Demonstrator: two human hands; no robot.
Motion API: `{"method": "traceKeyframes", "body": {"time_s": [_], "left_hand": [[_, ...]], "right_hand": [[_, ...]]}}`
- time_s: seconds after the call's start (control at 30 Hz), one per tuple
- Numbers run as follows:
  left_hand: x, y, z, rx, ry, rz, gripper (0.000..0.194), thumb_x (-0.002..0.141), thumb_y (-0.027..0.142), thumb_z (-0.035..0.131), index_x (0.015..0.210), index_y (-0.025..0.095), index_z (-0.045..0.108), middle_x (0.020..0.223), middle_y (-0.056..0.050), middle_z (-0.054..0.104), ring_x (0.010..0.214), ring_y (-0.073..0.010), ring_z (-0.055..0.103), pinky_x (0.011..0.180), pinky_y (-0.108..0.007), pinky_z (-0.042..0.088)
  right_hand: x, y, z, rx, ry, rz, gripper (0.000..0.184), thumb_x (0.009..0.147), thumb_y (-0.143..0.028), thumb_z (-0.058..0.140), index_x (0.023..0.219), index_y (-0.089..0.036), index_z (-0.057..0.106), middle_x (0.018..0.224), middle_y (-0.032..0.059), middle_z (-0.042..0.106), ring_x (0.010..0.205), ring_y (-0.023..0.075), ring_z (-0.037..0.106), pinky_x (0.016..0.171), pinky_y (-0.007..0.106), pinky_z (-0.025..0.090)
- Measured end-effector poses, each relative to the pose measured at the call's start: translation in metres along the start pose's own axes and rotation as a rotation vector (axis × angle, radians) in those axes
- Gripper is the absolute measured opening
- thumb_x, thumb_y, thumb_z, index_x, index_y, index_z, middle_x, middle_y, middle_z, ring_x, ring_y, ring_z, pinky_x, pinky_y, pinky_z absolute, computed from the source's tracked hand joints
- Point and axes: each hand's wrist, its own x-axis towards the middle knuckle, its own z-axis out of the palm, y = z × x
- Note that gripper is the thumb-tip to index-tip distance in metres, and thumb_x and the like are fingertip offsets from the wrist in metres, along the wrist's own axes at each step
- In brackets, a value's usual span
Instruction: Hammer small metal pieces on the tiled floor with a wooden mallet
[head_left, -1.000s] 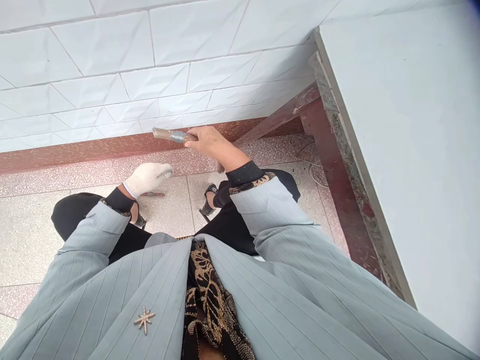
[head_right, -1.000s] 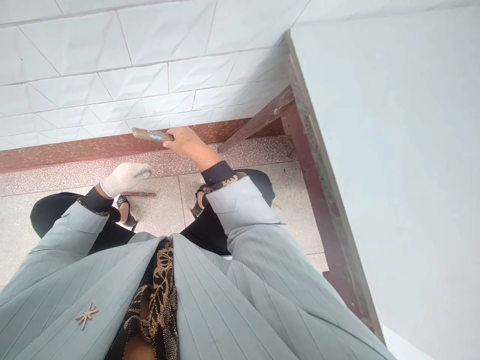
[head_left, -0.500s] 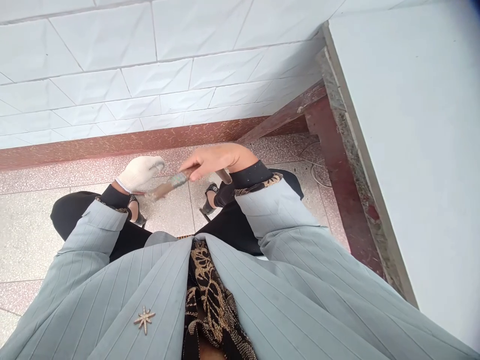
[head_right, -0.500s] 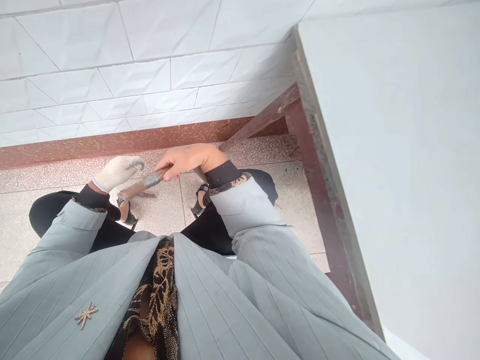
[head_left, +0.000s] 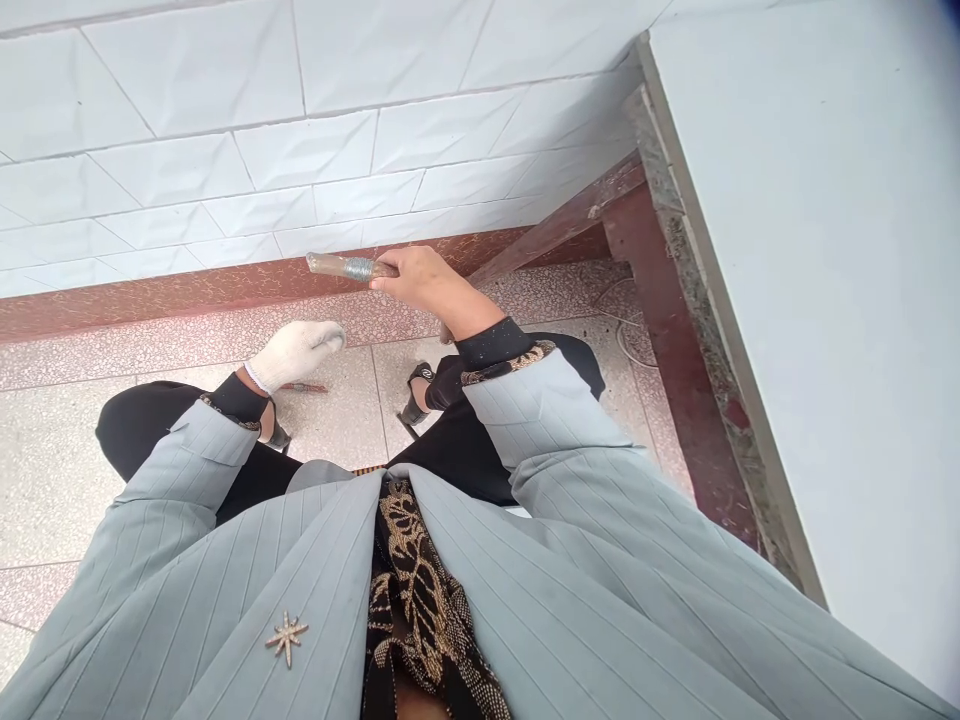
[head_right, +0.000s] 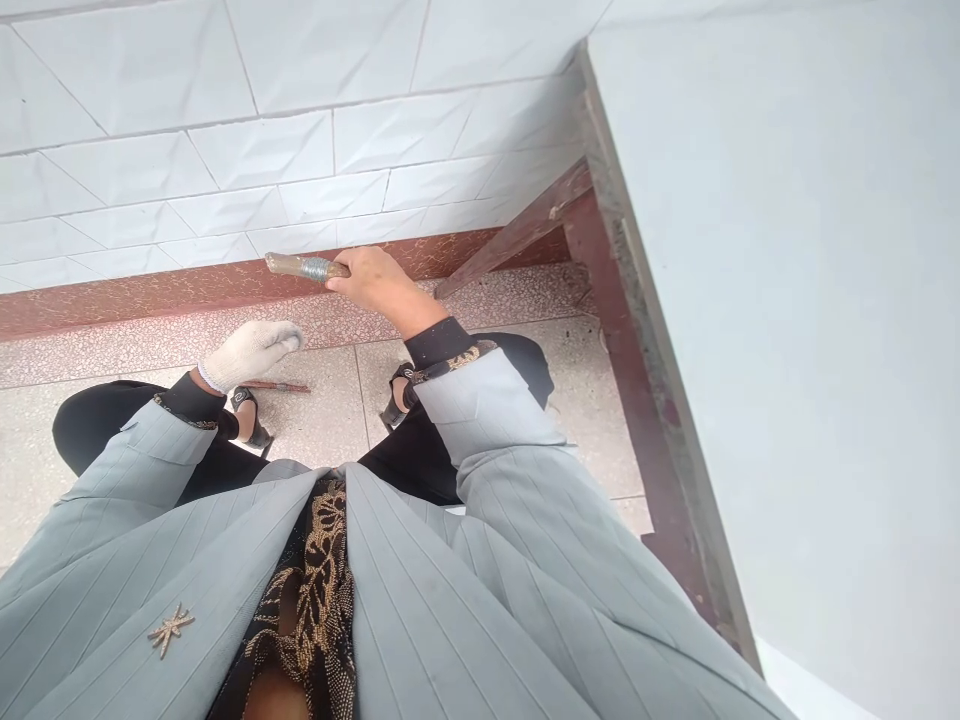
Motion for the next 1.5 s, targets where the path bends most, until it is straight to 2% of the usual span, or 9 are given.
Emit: {"method": "traceKeyframes", "body": {"time_s": [0.23,0.37,0.5,0.63,0.77,0.93,1.33,1.4,1.5], "left_hand": [[0.000,0.007,0.000,-0.200,-0.039,-0.118,0.026,0.098,0.030,0.050,0.094,0.018,0.072,0.073,0.001,0.063,0.067,-0.0156,0.056,0.069,-0.030,0.043],[-0.002,0.011,-0.001,-0.259,-0.026,-0.116,0.023,0.096,0.029,0.050,0.092,0.018,0.070,0.070,0.002,0.059,0.064,-0.0142,0.054,0.067,-0.029,0.042],[-0.003,0.010,-0.006,-0.163,0.017,-0.081,0.023,0.095,0.027,0.051,0.092,0.018,0.072,0.077,0.000,0.066,0.071,-0.0155,0.058,0.071,-0.030,0.045],[-0.003,0.006,-0.010,-0.113,0.053,-0.080,0.023,0.094,0.027,0.051,0.093,0.018,0.073,0.084,-0.003,0.072,0.076,-0.0169,0.061,0.075,-0.031,0.047],[-0.002,0.000,-0.014,-0.101,0.083,-0.100,0.023,0.093,0.027,0.052,0.093,0.017,0.074,0.080,-0.003,0.070,0.076,-0.0175,0.062,0.075,-0.031,0.048],[0.000,-0.006,-0.015,-0.113,0.114,-0.128,0.023,0.092,0.026,0.052,0.093,0.017,0.073,0.077,-0.001,0.068,0.074,-0.0170,0.061,0.074,-0.031,0.048],[0.003,-0.015,-0.007,-0.379,0.049,-0.154,0.020,0.093,0.032,0.055,0.092,0.018,0.069,0.067,0.001,0.059,0.061,-0.0149,0.052,0.063,-0.030,0.041],[0.005,-0.014,-0.003,-0.390,0.053,-0.153,0.017,0.091,0.030,0.057,0.087,0.018,0.068,0.071,0.000,0.060,0.065,-0.0149,0.054,0.065,-0.030,0.042],[0.008,-0.007,0.002,-0.408,0.064,-0.185,0.014,0.089,0.026,0.058,0.083,0.018,0.067,0.073,0.000,0.061,0.066,-0.0142,0.053,0.065,-0.029,0.043]], "right_hand": [[-0.004,-0.005,-0.001,-0.233,0.040,0.028,0.040,0.107,-0.031,0.062,0.137,-0.010,0.076,0.124,0.0194,0.074,0.113,0.0309,0.065,0.097,0.037,0.047],[-0.004,0.000,0.002,-0.370,-0.008,0.034,0.040,0.107,-0.027,0.062,0.139,-0.007,0.075,0.126,0.0227,0.074,0.117,0.0332,0.067,0.098,0.039,0.049],[-0.005,0.000,0.008,-0.478,-0.326,-0.038,0.019,0.098,-0.018,0.072,0.109,-0.007,0.082,0.106,0.0212,0.076,0.100,0.0295,0.069,0.089,0.037,0.049],[-0.009,-0.005,0.011,-0.424,-0.687,-0.137,0.007,0.092,-0.012,0.076,0.087,-0.011,0.081,0.078,0.0076,0.071,0.076,0.0189,0.063,0.079,0.031,0.044],[-0.013,-0.008,0.008,-0.255,-0.801,-0.175,0.008,0.091,-0.009,0.075,0.089,-0.012,0.082,0.068,0.0009,0.065,0.070,0.0143,0.058,0.079,0.028,0.041],[-0.017,-0.008,-0.003,-0.050,-0.937,-0.284,0.012,0.091,-0.017,0.079,0.100,-0.012,0.084,0.076,-0.0005,0.069,0.076,0.0133,0.058,0.080,0.025,0.041],[-0.025,0.002,-0.029,0.229,-0.891,-0.356,0.027,0.087,-0.034,0.088,0.102,-0.012,0.084,0.075,-0.0047,0.067,0.075,0.0092,0.058,0.075,0.019,0.043],[-0.026,0.002,-0.031,0.313,-0.810,-0.332,0.028,0.086,-0.037,0.089,0.100,-0.014,0.083,0.075,-0.0048,0.066,0.074,0.0089,0.057,0.073,0.019,0.043],[-0.027,-0.002,-0.027,0.473,-0.551,-0.260,0.026,0.090,-0.038,0.086,0.095,-0.014,0.077,0.074,-0.0032,0.063,0.071,0.0089,0.054,0.071,0.020,0.043]]}}
